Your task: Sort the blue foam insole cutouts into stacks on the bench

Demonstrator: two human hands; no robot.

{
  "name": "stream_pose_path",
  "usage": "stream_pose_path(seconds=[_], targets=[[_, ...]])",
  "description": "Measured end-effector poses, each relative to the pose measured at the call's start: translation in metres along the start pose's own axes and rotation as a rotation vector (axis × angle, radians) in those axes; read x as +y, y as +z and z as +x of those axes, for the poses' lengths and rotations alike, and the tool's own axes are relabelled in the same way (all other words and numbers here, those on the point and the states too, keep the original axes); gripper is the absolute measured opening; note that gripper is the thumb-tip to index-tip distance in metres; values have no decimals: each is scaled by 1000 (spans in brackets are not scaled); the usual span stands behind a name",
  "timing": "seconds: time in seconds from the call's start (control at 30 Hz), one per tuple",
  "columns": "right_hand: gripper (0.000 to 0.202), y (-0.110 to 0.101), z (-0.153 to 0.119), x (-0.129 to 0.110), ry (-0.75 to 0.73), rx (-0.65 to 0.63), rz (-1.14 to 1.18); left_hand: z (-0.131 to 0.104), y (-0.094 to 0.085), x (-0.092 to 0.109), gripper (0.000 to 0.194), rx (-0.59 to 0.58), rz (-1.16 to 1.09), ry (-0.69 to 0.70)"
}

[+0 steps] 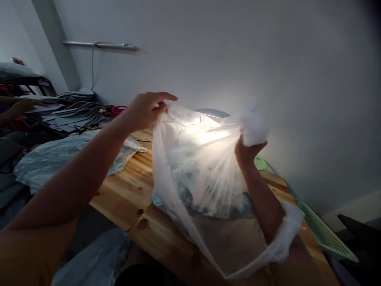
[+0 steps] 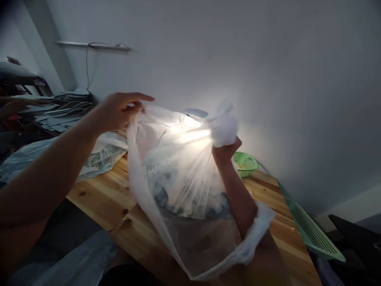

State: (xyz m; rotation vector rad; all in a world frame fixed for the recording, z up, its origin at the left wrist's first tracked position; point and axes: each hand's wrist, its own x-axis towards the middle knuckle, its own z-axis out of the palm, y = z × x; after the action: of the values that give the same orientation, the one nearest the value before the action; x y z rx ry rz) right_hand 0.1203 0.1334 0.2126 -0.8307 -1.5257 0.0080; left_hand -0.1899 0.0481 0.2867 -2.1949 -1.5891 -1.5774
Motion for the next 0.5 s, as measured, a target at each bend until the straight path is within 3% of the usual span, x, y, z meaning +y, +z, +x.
stream_pose_path(seconds=[0.07, 0.13, 0.17, 0.23, 0.3, 0.37, 0.43, 0.5], targets=[[27, 8, -17, 10, -76, -179, -96, -3, -9, 0, 19, 111, -138, 10], [24, 15, -38, 15, -175, -381, -113, -10, -5, 1, 20, 188, -295, 103], [22, 18, -48, 18, -237, -492, -117, -15, 1, 1, 22, 134, -348, 160], [17, 21, -63, 22, -327, -672, -128, -27, 22, 0, 23, -130, -338, 232], [13, 20, -70, 26, -302, -716, -143, -36, 51, -7, 23, -433, -101, 219], [14, 16, -73, 28, -233, -727, -152, -39, 80, -20, 29, -644, 280, 138], [19, 9, -77, 24, -183, -714, -108, -36, 103, -37, 35, -722, 567, 31], [25, 2, -82, 17, -170, -684, -15, -27, 115, -57, 53, -714, 703, -19]])
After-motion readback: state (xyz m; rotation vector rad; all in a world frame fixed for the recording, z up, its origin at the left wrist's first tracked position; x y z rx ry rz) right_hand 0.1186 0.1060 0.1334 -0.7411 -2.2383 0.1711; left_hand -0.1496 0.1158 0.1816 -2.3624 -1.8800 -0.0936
